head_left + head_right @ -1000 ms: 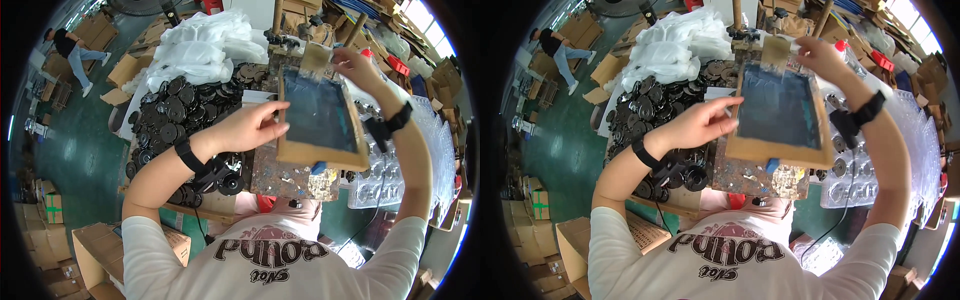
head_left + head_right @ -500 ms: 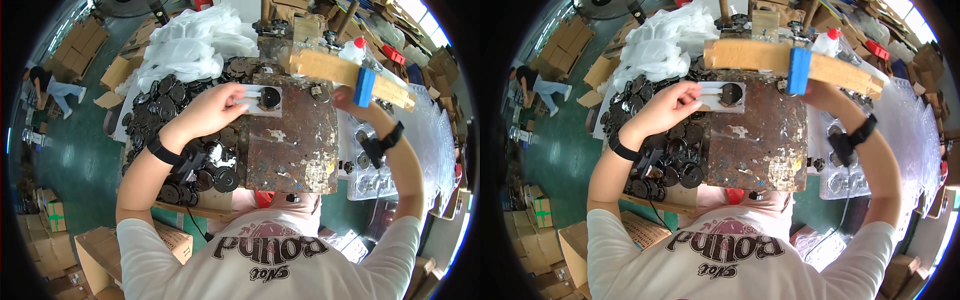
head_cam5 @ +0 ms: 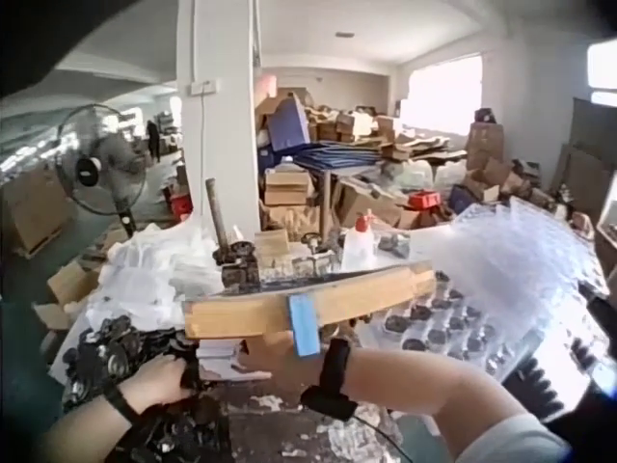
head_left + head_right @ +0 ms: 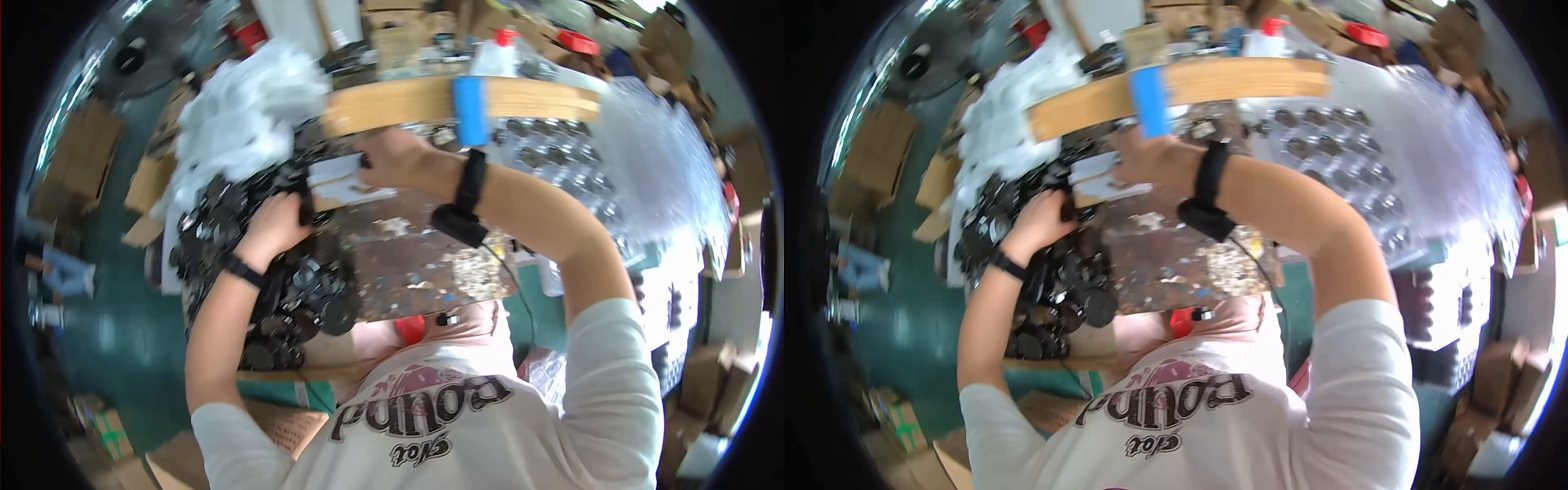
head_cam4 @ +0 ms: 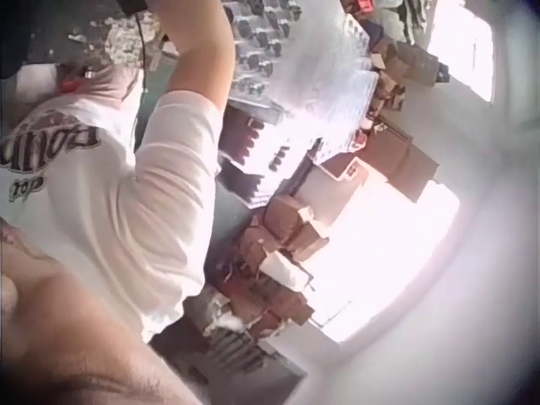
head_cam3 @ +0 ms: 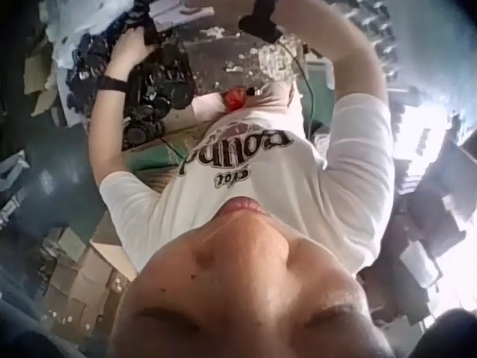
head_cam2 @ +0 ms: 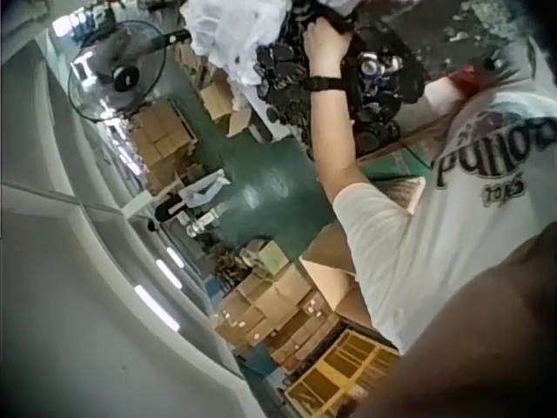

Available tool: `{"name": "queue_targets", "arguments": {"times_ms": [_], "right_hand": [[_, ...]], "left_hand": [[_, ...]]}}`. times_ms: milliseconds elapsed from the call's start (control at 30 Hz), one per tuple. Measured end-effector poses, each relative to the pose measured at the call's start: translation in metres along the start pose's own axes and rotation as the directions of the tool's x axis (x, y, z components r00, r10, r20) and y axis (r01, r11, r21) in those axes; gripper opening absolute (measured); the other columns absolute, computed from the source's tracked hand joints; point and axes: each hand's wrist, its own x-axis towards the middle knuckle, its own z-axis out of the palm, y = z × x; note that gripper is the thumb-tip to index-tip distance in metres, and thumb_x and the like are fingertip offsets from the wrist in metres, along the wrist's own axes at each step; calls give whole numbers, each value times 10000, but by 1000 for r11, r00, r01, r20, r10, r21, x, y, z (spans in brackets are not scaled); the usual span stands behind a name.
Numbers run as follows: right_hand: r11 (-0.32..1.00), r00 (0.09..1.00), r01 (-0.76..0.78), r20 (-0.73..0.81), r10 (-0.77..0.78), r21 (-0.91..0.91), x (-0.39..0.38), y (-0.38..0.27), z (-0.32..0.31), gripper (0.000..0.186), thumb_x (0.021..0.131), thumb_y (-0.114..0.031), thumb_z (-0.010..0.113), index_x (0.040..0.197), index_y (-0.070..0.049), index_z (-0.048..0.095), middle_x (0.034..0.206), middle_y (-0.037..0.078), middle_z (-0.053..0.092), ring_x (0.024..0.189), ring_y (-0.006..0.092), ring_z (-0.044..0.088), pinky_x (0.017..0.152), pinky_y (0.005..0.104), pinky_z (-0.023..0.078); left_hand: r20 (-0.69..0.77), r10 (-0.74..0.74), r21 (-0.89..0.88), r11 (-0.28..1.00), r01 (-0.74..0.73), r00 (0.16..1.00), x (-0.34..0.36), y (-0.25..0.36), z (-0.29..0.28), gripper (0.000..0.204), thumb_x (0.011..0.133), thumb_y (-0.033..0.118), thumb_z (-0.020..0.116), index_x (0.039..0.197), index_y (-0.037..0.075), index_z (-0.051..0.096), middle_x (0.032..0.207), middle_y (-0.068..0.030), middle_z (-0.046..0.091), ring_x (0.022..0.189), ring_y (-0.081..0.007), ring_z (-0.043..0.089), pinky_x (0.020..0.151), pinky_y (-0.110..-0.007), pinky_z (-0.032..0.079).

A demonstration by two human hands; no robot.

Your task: The person picks up a metal component from a pile, places it onto a jig, and lowers a screen to apply ink with a squeegee. They then lift the screen, remove the component, and place it into a plastic tray, repeating this process for several more parts.

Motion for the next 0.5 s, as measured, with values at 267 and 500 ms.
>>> {"name": "queue_targets", "arguments": {"times_ms": [267,500], "right_hand": [[947,954,-300,8,301,115,-90,83,-52,398,718,-348,621,1003,-70,635,889,157,653,866,314,621,760,395,499],[639,637,-768,-149,756,-41,-205,227,-77,371,717,-346,644,943,-52,664,897,156,666,856,274,641,754,364,502]], "left_hand": [[32,-6,-26,1000,7,999,9,-2,-4,345,681,261,719,832,-4,559,890,-191,584,893,-369,560,762,-428,466],[-11,24,-126,992,-25,1000,11,-7,-7,305,733,270,682,832,7,565,856,-161,601,867,-341,575,744,-416,468]]}}
